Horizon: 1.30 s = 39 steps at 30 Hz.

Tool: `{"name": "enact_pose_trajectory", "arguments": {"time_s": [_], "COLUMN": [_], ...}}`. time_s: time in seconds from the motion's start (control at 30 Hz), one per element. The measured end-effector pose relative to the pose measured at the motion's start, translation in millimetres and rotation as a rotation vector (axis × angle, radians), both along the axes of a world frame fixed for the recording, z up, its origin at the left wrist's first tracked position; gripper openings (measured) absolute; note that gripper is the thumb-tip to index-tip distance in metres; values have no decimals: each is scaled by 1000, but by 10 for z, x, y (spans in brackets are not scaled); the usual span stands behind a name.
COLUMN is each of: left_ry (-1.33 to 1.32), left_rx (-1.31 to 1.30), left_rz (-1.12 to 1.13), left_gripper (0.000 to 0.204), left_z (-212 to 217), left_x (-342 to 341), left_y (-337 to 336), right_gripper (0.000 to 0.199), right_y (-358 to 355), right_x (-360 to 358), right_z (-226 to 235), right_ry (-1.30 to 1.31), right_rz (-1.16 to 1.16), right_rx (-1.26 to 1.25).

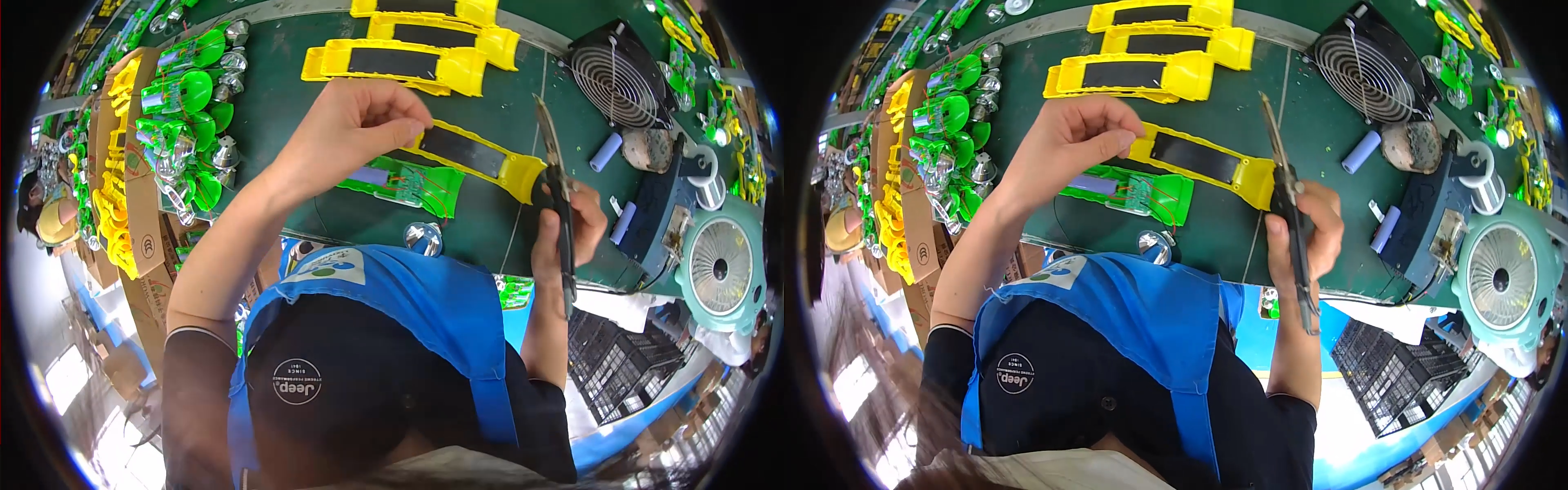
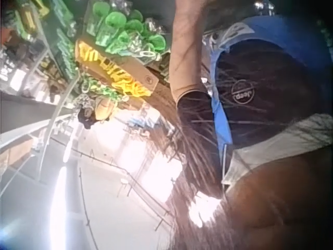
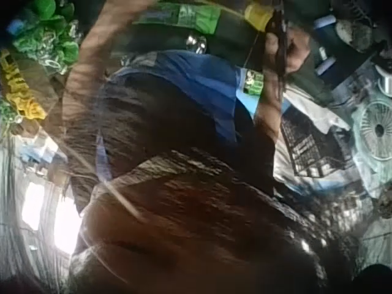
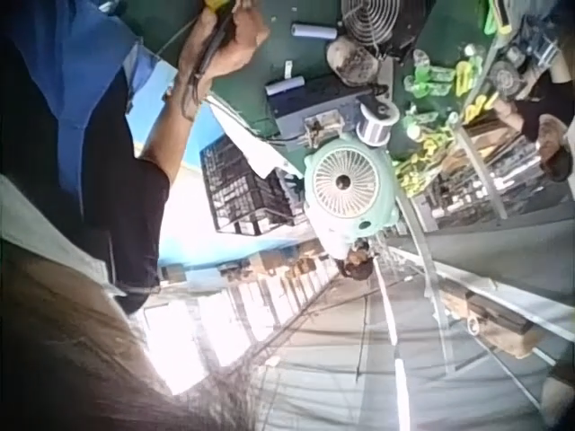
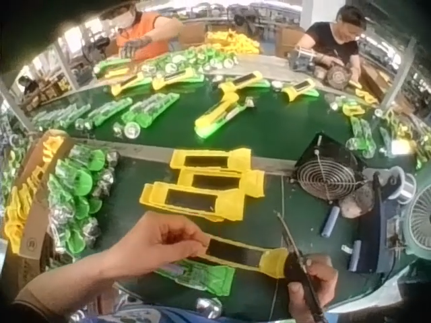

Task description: Soldering components and wires onto internal circuit boards for the assembly of solar-powered LED flashlights.

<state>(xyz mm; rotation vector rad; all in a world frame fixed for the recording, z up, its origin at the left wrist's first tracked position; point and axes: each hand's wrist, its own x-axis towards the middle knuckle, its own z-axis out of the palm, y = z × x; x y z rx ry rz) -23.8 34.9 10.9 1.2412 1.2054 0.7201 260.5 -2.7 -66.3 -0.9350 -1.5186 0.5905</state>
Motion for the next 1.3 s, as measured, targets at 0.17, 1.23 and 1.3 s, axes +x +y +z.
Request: {"name": "enact_pose_trajectory", "arguments": {"time_s": [0.17,1.23,1.3], "left_ry": [162,923,891], "left_rx": [8,891,859], "left_rz": [-69,-388,-387], "left_gripper": [5,7,6], "left_z": [-32,-208,-192], "left_x": [-125,17,15], "left_y": [0,166,163], "right_gripper": [29,17,17], "right_y": [56,255,214], "right_x": [-128,-274,-241], "right_z": [421,422,426], "right_ry": [121,157,186], "right_rz": [119,208,184], "right_rx": [-302,-898,-845]}}
